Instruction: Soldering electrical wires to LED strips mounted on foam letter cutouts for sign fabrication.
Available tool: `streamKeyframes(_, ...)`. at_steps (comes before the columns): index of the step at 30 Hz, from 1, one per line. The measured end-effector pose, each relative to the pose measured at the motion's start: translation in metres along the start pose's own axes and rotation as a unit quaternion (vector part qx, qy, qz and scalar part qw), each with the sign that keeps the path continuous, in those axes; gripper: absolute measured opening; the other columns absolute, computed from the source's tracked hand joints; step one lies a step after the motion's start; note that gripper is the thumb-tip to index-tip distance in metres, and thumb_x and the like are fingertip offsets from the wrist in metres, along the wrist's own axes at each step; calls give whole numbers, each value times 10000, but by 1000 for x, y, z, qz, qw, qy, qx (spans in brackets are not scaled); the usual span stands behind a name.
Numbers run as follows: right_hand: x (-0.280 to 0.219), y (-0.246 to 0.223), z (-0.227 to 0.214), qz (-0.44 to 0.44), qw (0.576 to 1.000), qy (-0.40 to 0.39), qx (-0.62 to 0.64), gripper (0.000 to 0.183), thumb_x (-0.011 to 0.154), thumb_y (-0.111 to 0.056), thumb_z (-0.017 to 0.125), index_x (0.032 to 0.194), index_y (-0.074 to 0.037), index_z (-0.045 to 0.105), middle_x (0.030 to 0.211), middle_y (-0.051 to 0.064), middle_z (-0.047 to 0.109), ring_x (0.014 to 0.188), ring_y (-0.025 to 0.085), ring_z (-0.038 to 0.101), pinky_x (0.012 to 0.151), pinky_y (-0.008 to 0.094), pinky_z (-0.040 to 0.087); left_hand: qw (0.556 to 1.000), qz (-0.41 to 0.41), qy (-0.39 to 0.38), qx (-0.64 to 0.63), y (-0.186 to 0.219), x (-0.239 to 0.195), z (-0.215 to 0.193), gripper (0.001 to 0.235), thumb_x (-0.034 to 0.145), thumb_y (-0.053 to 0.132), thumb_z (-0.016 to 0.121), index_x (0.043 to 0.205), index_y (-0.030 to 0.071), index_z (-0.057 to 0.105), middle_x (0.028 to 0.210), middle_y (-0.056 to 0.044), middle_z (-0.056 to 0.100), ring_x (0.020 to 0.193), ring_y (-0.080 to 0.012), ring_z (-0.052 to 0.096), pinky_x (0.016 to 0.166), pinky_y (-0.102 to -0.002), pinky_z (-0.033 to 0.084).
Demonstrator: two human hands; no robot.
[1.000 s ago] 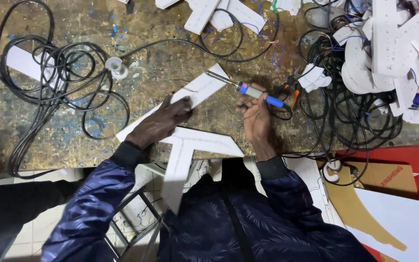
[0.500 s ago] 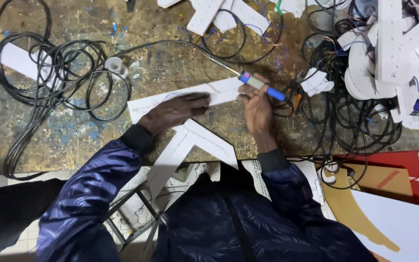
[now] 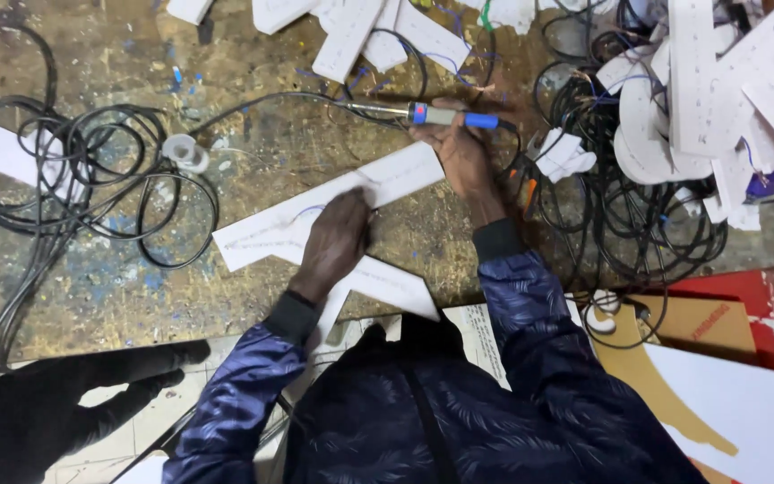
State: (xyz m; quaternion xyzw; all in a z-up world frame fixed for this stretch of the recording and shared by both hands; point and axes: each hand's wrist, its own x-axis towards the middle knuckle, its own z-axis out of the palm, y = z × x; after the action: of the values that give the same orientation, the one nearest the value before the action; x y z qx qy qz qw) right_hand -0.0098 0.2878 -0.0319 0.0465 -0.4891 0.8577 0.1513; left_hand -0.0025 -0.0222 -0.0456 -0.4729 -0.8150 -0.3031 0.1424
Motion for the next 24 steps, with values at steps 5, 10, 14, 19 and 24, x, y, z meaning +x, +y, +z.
streamKeyframes(5,-28,-19,58,1,995,43,85,261,1213,-348,569,1298,-148,714,1043,45,861,1126,215,842,1226,487,578,997,78,-23,-2,-17,4,-39,321,1140,290,514,1181,75,749,1129,-149,762,1208,-384,765,1179,-513,573)
streamKeyframes(10,-63,24,3,-29,999,11,27,219,1198,-334,596,1212,-141,699,1383,151,793,1145,376,823,1119,538,626,995,72,-44,-55,-22,9,-47,273,1126,201,554,1163,41,771,1131,-161,763,1203,-414,759,1066,-515,609)
streamKeyframes(14,-78,14,0,-19,999,4,28,281,1221,-379,495,1349,-146,583,1467,164,682,1199,376,796,1066,463,569,999,8,-44,-32,-28,5,-29,217,1114,226,616,1178,115,792,1103,-85,722,1127,-346,722,969,-484,611)
streamKeyframes(19,-96,-14,20,-17,999,30,38,235,1231,-366,505,1313,-172,609,1462,76,710,1189,318,770,1132,490,552,992,-69,-55,-90,-11,29,-45,213,1062,220,669,1183,128,818,1027,-71,719,1042,-336,697,905,-468,623)
streamKeyframes(24,-139,-28,38,-18,976,217,-14,491,1187,-430,574,1400,9,631,832,77,712,820,216,725,931,378,619,982,-113,-90,-124,-2,37,-57,210,1033,160,675,1182,128,820,1023,-93,716,1016,-367,673,941,-455,594)
